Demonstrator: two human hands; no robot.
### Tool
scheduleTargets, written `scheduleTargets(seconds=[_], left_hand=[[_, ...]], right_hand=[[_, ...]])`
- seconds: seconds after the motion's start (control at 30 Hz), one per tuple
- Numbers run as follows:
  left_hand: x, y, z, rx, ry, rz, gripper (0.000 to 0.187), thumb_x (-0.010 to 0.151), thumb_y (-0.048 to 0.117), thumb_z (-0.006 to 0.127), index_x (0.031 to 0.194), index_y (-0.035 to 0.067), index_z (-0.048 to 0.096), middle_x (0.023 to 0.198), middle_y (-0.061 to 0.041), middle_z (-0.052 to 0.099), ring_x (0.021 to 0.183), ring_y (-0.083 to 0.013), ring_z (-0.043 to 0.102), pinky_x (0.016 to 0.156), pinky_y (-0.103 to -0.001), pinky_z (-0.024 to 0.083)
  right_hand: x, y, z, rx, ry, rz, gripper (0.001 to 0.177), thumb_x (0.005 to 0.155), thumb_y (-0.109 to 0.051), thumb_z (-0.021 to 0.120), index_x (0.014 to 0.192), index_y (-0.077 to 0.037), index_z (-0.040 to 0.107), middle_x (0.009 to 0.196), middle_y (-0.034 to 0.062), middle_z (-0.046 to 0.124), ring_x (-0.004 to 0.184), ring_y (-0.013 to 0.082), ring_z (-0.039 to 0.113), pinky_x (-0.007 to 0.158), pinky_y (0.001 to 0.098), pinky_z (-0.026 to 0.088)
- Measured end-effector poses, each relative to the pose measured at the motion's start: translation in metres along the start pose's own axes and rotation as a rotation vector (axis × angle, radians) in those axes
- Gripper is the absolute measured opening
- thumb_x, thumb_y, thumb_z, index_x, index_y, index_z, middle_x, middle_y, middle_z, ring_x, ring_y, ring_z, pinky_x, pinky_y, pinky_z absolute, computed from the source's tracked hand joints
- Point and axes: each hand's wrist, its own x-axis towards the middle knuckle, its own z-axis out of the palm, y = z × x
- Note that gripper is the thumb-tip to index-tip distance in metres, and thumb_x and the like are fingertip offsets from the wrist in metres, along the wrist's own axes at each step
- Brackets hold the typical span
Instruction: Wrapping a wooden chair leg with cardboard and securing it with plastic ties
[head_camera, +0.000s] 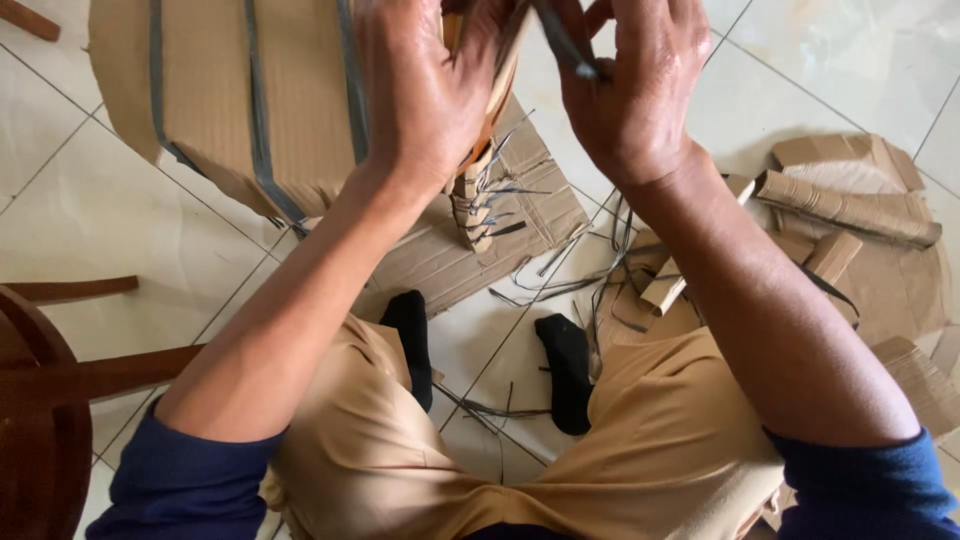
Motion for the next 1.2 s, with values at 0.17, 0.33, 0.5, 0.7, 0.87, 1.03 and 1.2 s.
scheduleTargets(seconds=[0.17, 0.33, 0.5, 0.7, 0.87, 1.03, 1.2], left_hand=[[-0.004, -0.006, -0.001, 0.005, -0.024, 0.031, 0.015, 0.105, 0.011, 0.059, 0.098, -0.002, 0.059, 0.078, -0.013, 0.061, 0.061, -0.0241, 0.050, 0.062, -0.042, 0.042], [-0.014, -0.019, 0.009, -0.014, 0.010, 0.024, 0.015, 0.104, 0.013, 0.062, 0.104, -0.002, 0.063, 0.083, -0.011, 0.066, 0.061, -0.0212, 0.053, 0.058, -0.034, 0.045], [-0.013, -0.014, 0.003, -0.319, 0.032, -0.197, 0.011, 0.102, 0.004, 0.060, 0.096, -0.005, 0.058, 0.073, -0.017, 0.070, 0.040, -0.0149, 0.051, 0.032, -0.021, 0.036], [-0.010, -0.014, 0.003, -0.749, 0.220, -0.501, 0.028, 0.094, 0.036, 0.073, 0.093, 0.009, 0.064, 0.087, -0.002, 0.062, 0.074, -0.0139, 0.054, 0.084, -0.031, 0.052], [0.002, -0.005, -0.005, -0.960, 0.173, -0.657, 0.035, 0.089, 0.042, 0.079, 0.100, 0.011, 0.070, 0.091, -0.006, 0.073, 0.082, -0.0194, 0.069, 0.078, -0.038, 0.058], [0.017, 0.009, -0.018, -0.956, 0.088, -0.510, 0.024, 0.104, 0.038, 0.070, 0.116, 0.017, 0.068, 0.112, -0.002, 0.070, 0.081, -0.0145, 0.062, 0.072, -0.030, 0.051], [0.008, -0.036, -0.001, -1.131, 0.230, -0.694, 0.006, 0.101, 0.020, 0.065, 0.103, 0.015, 0.067, 0.099, -0.003, 0.072, 0.081, -0.0138, 0.064, 0.070, -0.032, 0.052]], right_hand=[[0.003, 0.000, -0.002, 0.092, 0.014, -0.029, 0.021, 0.105, 0.010, 0.081, 0.111, 0.002, 0.063, 0.090, 0.0127, 0.064, 0.066, 0.0229, 0.060, 0.056, 0.0352, 0.047], [0.002, -0.009, -0.002, 0.072, 0.046, -0.072, 0.022, 0.101, 0.014, 0.076, 0.112, 0.000, 0.064, 0.084, 0.0091, 0.061, 0.066, 0.0229, 0.052, 0.061, 0.0393, 0.040], [0.005, -0.010, 0.006, 0.263, 0.044, -0.082, 0.020, 0.108, 0.018, 0.062, 0.116, 0.002, 0.054, 0.088, 0.0152, 0.072, 0.060, 0.0226, 0.054, 0.055, 0.0369, 0.041], [0.008, -0.010, 0.014, 0.425, 0.049, -0.090, 0.023, 0.109, 0.020, 0.050, 0.126, 0.004, 0.047, 0.090, 0.0174, 0.065, 0.072, 0.0292, 0.067, 0.060, 0.0369, 0.061], [0.019, -0.029, 0.004, 0.442, 0.038, 0.013, 0.019, 0.107, 0.021, 0.050, 0.119, 0.007, 0.044, 0.107, 0.0189, 0.059, 0.075, 0.0256, 0.062, 0.067, 0.0356, 0.057], [0.026, -0.029, 0.004, 0.570, 0.042, -0.010, 0.026, 0.100, 0.027, 0.041, 0.115, 0.006, 0.043, 0.118, 0.0224, 0.060, 0.073, 0.0201, 0.055, 0.064, 0.0313, 0.051], [0.029, -0.025, 0.015, 0.523, 0.102, 0.055, 0.015, 0.106, 0.015, 0.036, 0.112, 0.004, 0.043, 0.108, 0.0188, 0.058, 0.066, 0.0167, 0.050, 0.053, 0.0269, 0.047]])
